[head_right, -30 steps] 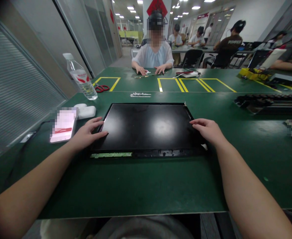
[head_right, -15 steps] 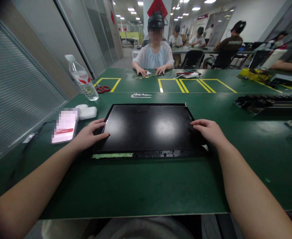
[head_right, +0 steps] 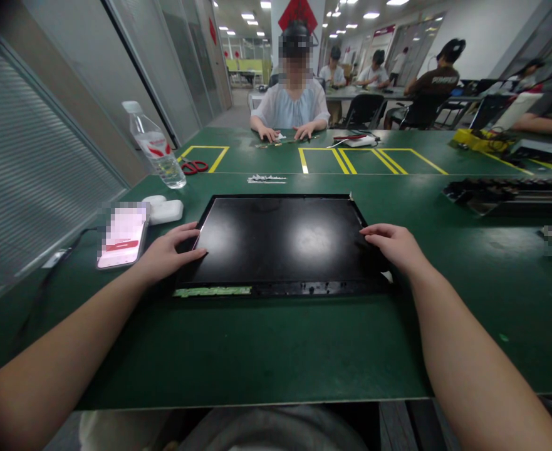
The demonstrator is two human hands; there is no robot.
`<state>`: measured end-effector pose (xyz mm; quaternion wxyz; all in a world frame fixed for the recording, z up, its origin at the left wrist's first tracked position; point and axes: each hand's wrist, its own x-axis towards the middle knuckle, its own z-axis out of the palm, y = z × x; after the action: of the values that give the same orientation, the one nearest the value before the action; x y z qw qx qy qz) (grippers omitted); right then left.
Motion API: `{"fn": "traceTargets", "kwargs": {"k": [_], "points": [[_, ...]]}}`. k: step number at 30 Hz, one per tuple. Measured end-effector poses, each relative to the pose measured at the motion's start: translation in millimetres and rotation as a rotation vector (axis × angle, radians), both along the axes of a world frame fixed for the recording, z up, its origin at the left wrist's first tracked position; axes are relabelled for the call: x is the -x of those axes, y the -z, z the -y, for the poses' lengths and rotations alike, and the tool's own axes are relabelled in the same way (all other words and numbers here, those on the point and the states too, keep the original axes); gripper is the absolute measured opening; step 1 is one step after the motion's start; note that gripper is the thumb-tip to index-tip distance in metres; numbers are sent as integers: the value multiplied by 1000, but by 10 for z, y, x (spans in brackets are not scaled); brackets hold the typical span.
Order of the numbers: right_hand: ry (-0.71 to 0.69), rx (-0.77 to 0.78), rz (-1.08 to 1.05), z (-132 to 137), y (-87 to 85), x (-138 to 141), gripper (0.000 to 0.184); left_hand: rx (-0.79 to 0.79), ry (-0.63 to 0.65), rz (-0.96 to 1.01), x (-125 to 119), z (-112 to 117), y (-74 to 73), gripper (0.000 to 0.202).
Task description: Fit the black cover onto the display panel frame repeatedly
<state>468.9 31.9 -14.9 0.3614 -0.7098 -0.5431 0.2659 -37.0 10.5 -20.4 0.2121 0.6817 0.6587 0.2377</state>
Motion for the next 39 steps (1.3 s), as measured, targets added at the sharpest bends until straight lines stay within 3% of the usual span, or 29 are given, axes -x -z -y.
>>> {"fn": "traceTargets", "kwargs": {"k": [17,30,35,39], "points": [[-4,-6,8,-3,14,31,6,0,3,21,1,-2,-7,67],[12,25,-25,-6,17,29,17,1,7,2,-1,-5,-14,62],[37,11,-8,-5,13,32,15,17,-6,-8,-15,-8,10,71],[46,39,-13,2,15,25,18,-67,24,-40,-20,12,-6,83]]}}
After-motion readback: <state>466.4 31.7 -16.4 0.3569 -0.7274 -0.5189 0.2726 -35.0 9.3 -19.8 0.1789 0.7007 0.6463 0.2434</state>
